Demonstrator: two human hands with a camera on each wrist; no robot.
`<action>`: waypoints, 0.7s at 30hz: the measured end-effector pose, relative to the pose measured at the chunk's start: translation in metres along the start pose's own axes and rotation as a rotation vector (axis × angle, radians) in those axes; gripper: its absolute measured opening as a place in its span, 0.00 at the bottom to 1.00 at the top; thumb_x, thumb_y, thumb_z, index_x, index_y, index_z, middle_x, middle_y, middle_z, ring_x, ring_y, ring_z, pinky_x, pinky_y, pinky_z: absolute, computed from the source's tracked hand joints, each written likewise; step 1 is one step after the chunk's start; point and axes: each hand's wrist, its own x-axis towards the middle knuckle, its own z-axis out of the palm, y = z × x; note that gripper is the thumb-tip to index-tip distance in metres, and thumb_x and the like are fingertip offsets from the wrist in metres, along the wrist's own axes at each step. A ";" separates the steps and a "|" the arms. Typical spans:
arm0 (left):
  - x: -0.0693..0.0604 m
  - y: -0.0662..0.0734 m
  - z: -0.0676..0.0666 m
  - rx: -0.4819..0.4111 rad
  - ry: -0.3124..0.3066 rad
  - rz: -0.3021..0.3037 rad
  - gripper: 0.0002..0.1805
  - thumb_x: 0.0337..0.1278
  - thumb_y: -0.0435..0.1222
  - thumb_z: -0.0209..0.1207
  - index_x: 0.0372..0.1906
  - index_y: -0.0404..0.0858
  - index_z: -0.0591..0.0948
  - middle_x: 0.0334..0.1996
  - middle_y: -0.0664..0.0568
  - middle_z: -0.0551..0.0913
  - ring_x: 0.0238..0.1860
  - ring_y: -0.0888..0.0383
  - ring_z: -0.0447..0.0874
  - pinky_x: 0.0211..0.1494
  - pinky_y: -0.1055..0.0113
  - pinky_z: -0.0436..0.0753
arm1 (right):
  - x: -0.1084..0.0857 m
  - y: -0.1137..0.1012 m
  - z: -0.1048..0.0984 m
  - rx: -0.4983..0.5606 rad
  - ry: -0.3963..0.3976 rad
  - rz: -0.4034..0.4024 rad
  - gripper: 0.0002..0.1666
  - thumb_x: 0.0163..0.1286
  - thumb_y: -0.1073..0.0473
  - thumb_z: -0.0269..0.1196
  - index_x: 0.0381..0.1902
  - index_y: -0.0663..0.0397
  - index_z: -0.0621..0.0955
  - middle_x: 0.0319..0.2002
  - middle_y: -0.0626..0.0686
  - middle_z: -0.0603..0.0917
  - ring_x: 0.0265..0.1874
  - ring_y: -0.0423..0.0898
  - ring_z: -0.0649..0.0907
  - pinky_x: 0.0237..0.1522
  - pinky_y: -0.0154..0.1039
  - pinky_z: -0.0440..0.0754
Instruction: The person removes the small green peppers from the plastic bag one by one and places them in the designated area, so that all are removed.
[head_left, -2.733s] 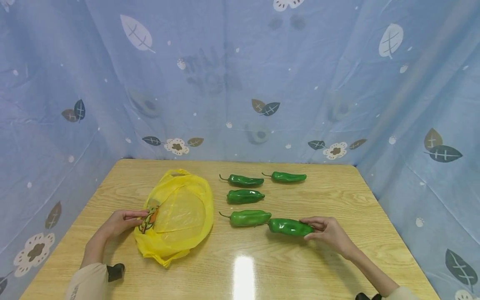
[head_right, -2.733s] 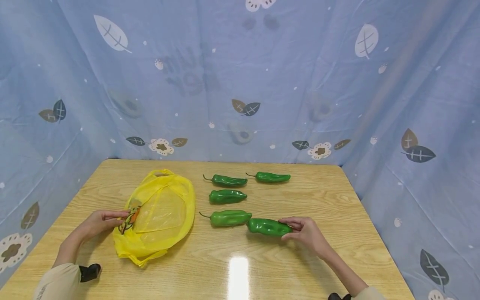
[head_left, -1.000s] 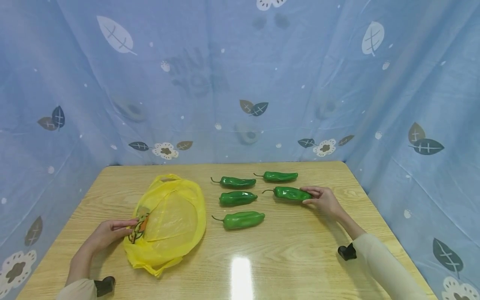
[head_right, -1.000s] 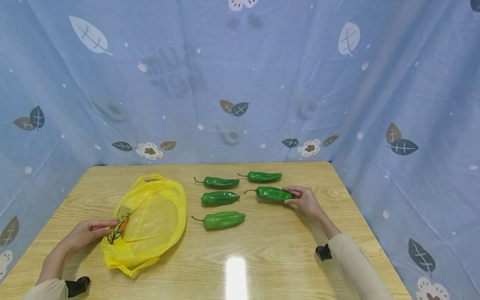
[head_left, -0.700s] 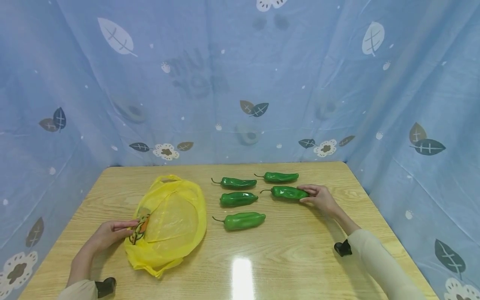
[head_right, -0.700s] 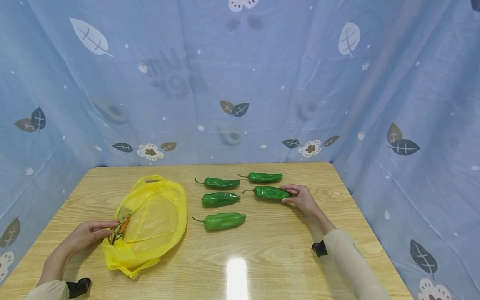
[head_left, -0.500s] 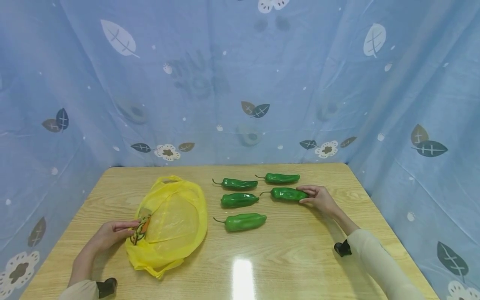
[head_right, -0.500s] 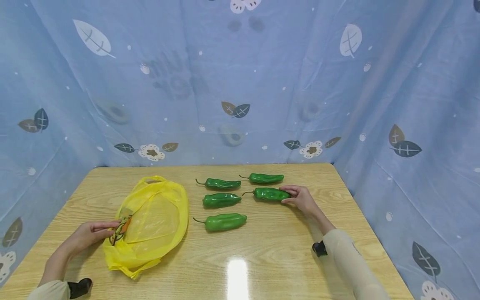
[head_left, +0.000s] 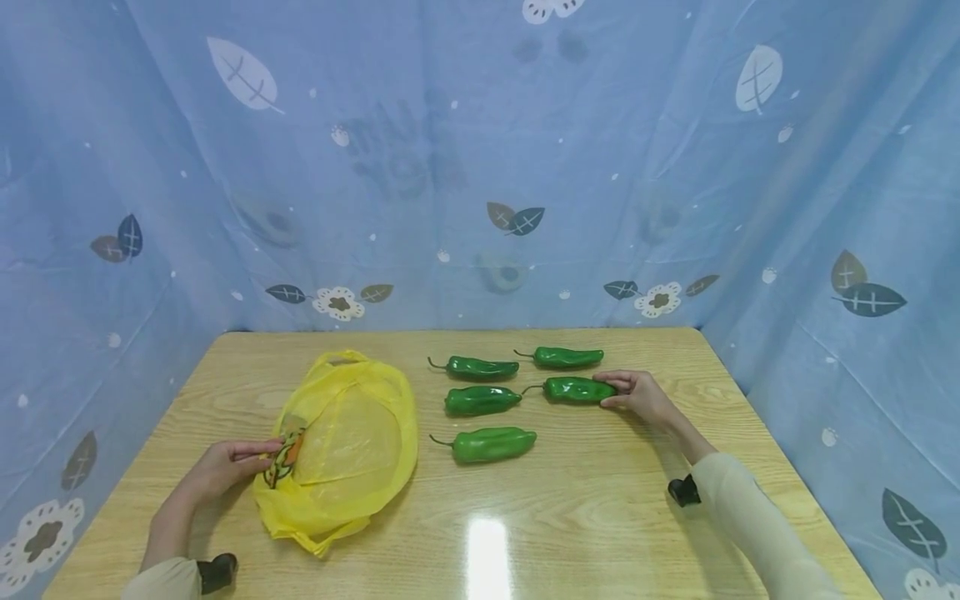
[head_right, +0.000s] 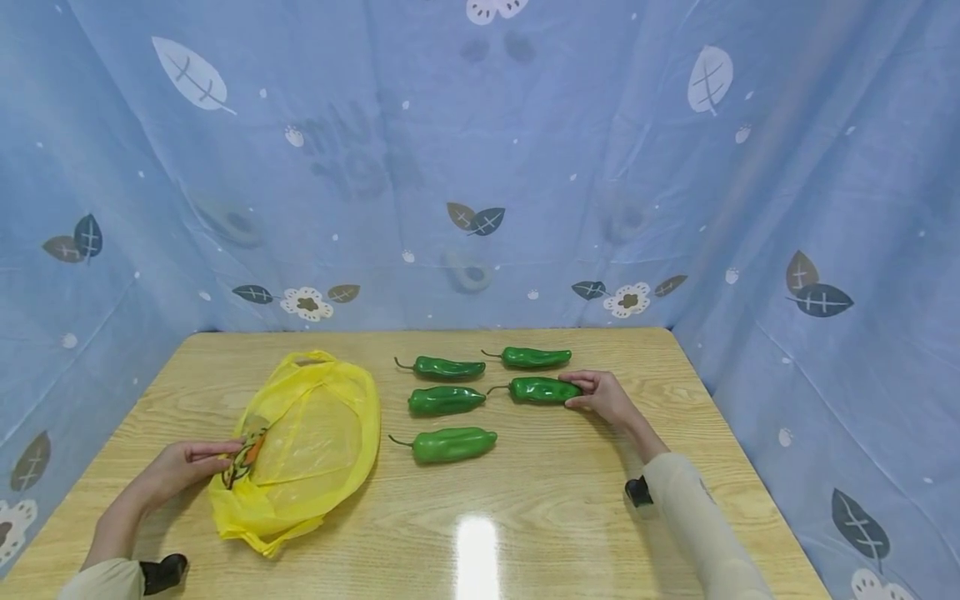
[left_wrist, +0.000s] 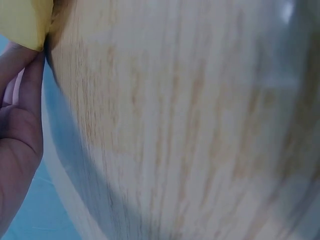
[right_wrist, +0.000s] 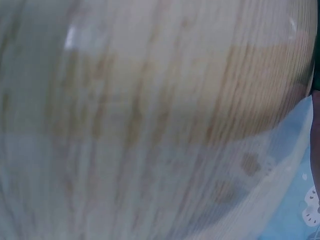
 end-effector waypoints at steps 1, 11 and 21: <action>0.000 0.000 0.000 0.000 0.002 0.006 0.22 0.63 0.37 0.61 0.55 0.26 0.78 0.57 0.31 0.76 0.43 0.80 0.75 0.44 0.76 0.79 | 0.000 0.000 0.000 0.003 -0.008 0.000 0.30 0.56 0.71 0.69 0.57 0.75 0.75 0.56 0.69 0.76 0.58 0.52 0.76 0.45 0.31 0.81; 0.000 0.000 0.003 -0.020 0.020 0.026 0.21 0.61 0.34 0.61 0.54 0.24 0.78 0.56 0.29 0.75 0.44 0.76 0.77 0.44 0.75 0.80 | 0.000 -0.006 -0.003 0.015 -0.026 0.026 0.30 0.56 0.74 0.68 0.57 0.74 0.75 0.57 0.70 0.75 0.60 0.58 0.72 0.47 0.32 0.81; 0.013 0.031 0.010 0.476 0.098 0.175 0.11 0.49 0.20 0.63 0.38 0.32 0.86 0.49 0.33 0.81 0.47 0.34 0.79 0.42 0.49 0.83 | 0.001 -0.014 -0.002 -0.084 -0.085 0.007 0.34 0.57 0.72 0.68 0.62 0.70 0.72 0.62 0.68 0.70 0.64 0.64 0.65 0.56 0.43 0.75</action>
